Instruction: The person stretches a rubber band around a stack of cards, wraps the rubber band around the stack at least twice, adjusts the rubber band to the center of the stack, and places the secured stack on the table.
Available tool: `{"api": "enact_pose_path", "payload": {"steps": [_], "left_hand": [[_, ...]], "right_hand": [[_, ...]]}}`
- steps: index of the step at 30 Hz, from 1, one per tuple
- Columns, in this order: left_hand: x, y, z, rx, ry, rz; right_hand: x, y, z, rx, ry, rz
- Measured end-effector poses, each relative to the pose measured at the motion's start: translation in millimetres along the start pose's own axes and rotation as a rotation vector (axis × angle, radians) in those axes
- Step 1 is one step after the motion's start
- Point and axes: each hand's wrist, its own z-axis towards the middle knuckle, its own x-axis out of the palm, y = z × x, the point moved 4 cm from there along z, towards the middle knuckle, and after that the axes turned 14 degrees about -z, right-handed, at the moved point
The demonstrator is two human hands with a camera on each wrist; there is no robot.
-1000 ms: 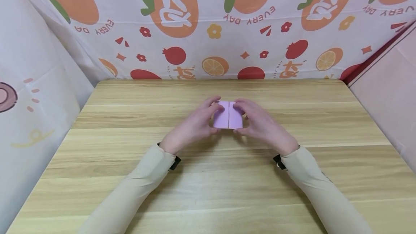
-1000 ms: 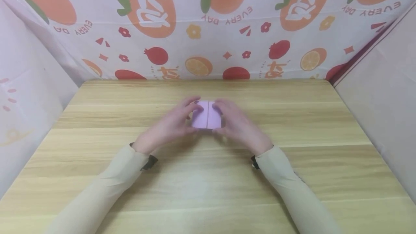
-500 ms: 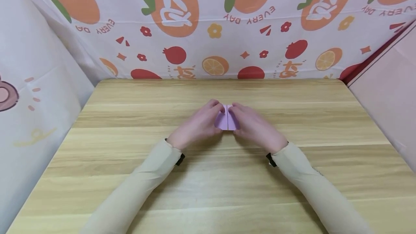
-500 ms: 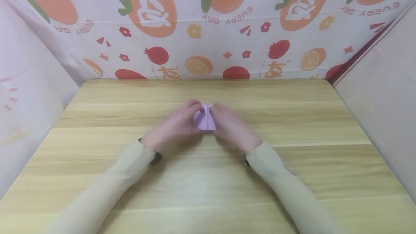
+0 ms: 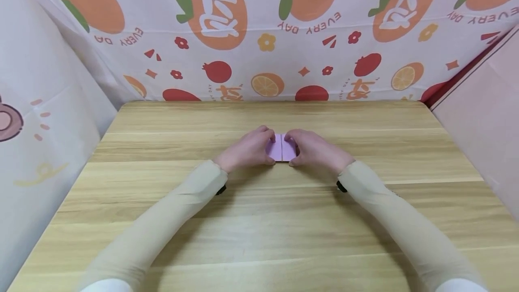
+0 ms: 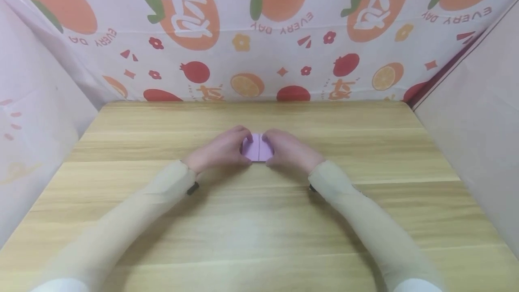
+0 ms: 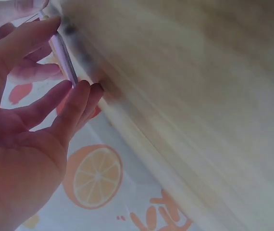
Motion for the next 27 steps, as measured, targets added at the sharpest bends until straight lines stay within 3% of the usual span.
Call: {"api": "enact_pose_path", "payload": {"steps": [11,18,27], "left_hand": [[-0.2,20.5,3.3,0.041,0.05,0.02],[-9.4,32.9,1.4,-0.027,0.132,-0.004],[-10.9,32.4,3.0,-0.037,0.162,-0.012]], "right_hand": [[5.7,-12.3,9.5,-0.092,0.038,0.002],[8.1,-16.5,7.3,-0.104,0.042,0.006],[4.7,-20.2,4.0,-0.091,0.049,0.031]]}}
